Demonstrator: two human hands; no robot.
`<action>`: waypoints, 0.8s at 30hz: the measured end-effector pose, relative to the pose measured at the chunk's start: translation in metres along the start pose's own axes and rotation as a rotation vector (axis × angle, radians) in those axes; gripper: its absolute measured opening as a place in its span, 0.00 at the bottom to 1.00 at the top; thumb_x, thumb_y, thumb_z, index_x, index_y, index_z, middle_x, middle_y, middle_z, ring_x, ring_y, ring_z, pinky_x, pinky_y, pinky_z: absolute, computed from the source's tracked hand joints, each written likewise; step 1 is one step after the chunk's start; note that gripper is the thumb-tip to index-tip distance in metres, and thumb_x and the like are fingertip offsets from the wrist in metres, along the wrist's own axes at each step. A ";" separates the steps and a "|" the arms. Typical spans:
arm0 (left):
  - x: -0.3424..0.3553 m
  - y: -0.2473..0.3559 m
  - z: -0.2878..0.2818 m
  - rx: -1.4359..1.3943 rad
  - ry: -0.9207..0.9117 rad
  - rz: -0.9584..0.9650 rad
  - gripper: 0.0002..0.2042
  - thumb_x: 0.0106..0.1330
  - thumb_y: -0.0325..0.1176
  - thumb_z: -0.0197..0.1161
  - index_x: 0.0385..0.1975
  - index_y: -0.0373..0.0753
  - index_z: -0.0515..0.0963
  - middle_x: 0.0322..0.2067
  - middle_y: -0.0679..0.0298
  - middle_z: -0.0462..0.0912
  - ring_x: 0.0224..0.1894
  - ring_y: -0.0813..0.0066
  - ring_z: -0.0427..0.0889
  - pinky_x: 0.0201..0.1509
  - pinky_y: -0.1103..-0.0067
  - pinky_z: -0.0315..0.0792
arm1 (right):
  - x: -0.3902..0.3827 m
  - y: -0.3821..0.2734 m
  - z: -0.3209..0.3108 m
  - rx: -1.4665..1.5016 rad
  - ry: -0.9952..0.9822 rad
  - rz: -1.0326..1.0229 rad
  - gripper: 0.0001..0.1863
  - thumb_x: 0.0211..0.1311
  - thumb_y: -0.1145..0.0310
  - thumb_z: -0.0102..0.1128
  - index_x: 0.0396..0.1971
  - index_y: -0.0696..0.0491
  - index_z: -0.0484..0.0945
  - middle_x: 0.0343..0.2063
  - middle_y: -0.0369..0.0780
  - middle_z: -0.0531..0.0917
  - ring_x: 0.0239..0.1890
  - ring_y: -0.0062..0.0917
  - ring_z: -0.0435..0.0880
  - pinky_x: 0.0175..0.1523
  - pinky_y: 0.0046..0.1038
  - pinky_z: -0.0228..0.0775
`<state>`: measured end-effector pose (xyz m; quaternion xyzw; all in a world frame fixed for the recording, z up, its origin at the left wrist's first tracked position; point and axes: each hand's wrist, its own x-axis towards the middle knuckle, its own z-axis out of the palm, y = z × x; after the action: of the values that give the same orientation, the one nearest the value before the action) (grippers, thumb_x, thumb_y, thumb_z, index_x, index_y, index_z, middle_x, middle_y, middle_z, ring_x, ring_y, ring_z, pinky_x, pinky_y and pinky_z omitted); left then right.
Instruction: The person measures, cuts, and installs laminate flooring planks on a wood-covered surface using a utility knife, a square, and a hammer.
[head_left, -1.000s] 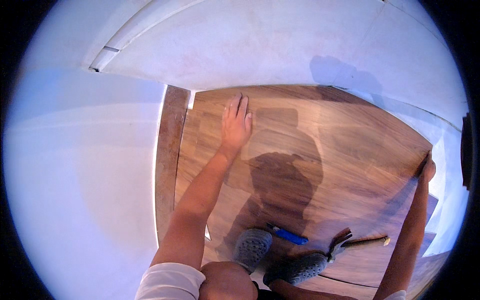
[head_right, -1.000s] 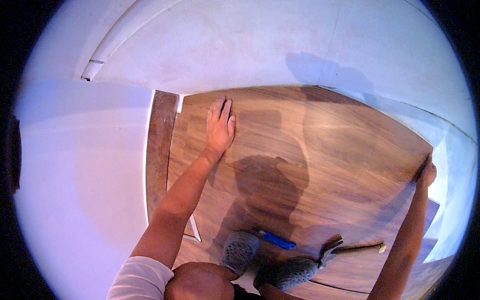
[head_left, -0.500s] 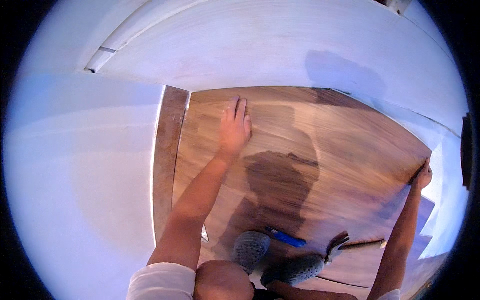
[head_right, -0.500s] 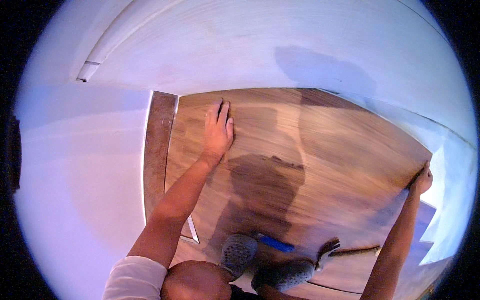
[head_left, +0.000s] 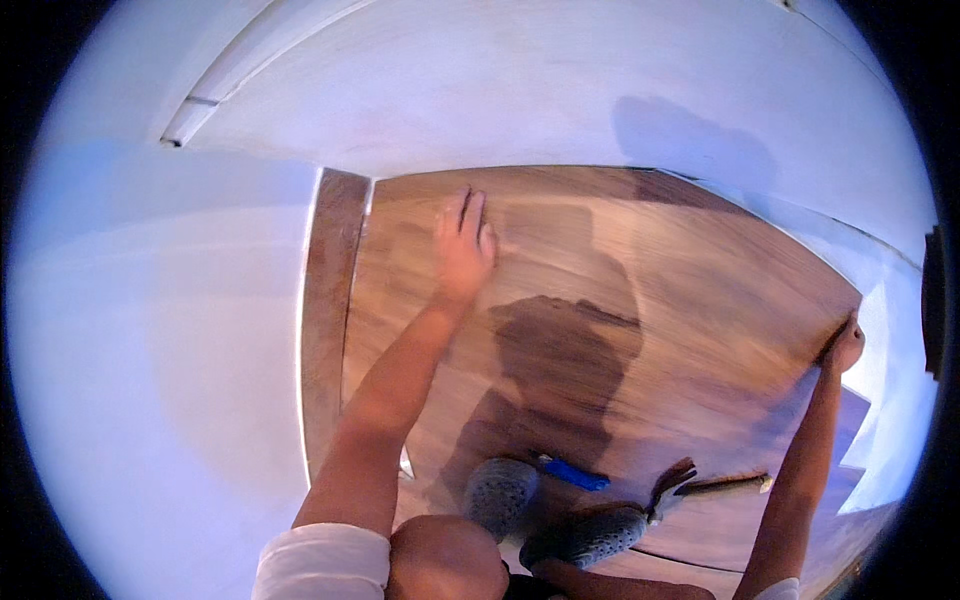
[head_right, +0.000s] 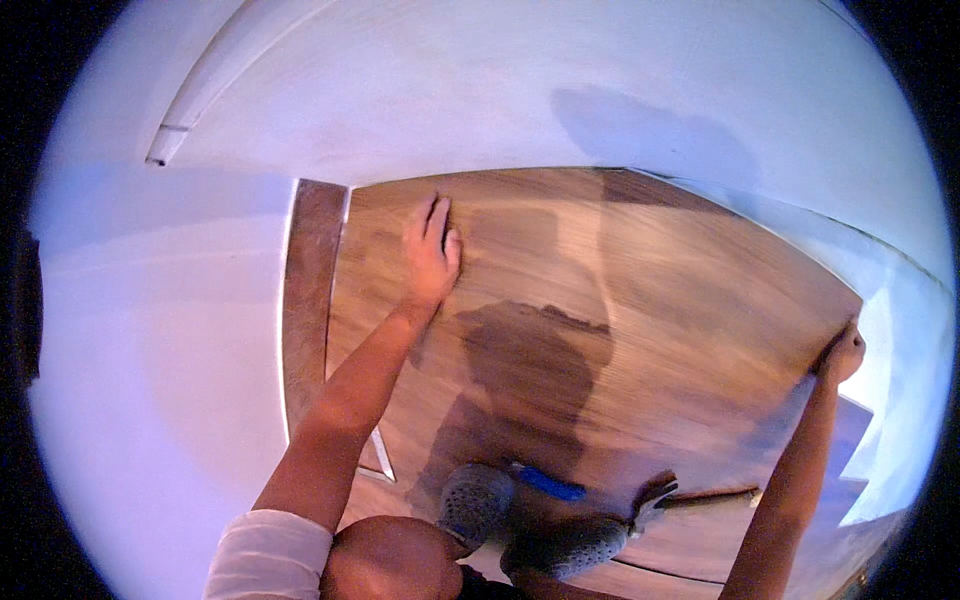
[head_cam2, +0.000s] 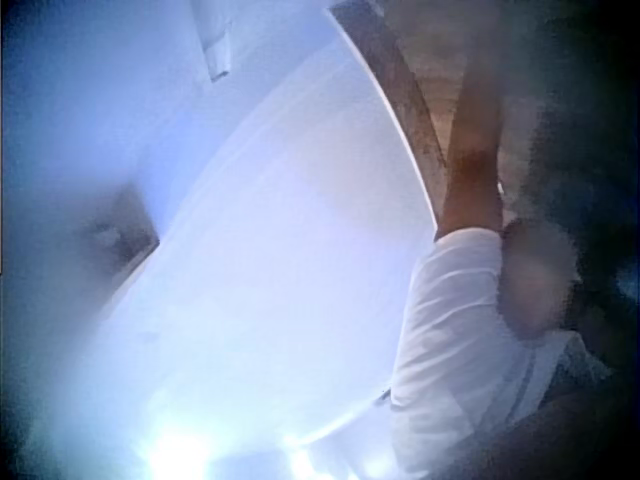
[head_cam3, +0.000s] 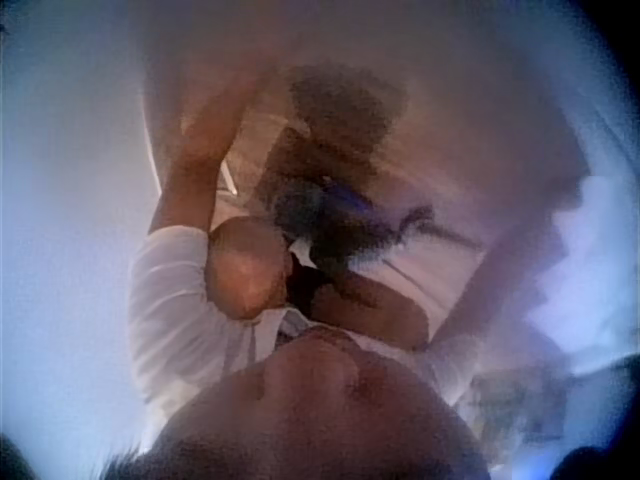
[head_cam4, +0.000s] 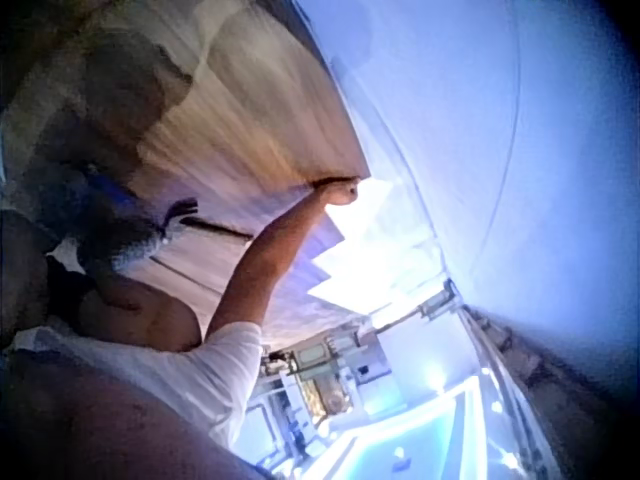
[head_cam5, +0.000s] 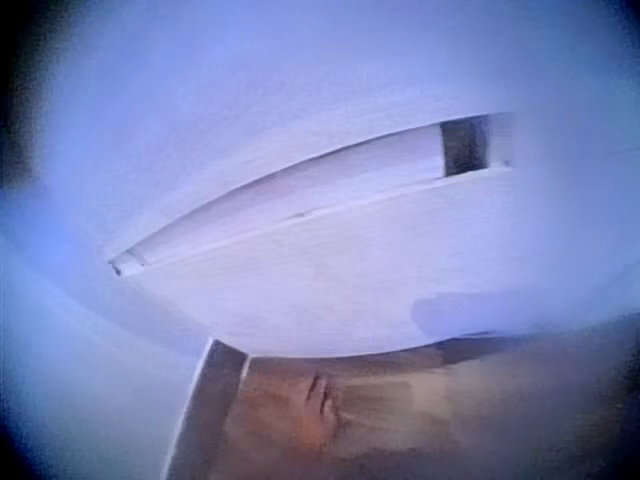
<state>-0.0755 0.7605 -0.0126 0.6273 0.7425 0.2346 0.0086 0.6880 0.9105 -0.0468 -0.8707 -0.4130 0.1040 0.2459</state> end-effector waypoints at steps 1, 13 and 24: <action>0.001 0.002 0.004 -0.007 -0.010 -0.006 0.23 0.66 0.30 0.56 0.62 0.35 0.70 0.64 0.47 0.67 0.63 0.45 0.67 0.69 0.58 0.60 | 0.000 0.002 0.000 -0.078 0.082 -0.010 0.35 0.65 0.39 0.58 0.40 0.64 0.84 0.35 0.51 0.87 0.37 0.38 0.83 0.48 0.39 0.72; 0.000 0.003 0.006 0.010 -0.028 0.053 0.22 0.70 0.31 0.52 0.64 0.36 0.69 0.65 0.49 0.67 0.65 0.46 0.66 0.70 0.58 0.59 | -0.039 -0.057 -0.007 -0.358 0.385 -0.380 0.22 0.68 0.55 0.57 0.45 0.60 0.83 0.42 0.51 0.85 0.47 0.48 0.82 0.56 0.43 0.71; -0.001 0.002 0.000 0.029 -0.030 0.073 0.22 0.70 0.30 0.50 0.64 0.34 0.68 0.66 0.48 0.66 0.66 0.46 0.65 0.70 0.58 0.59 | -0.242 -0.240 0.071 0.023 -0.216 -1.102 0.19 0.63 0.71 0.61 0.55 0.53 0.76 0.56 0.45 0.77 0.61 0.43 0.72 0.66 0.44 0.62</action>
<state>-0.0732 0.7599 -0.0118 0.6577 0.7222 0.2143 0.0019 0.3462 0.8769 0.0105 -0.5080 -0.8285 0.0535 0.2297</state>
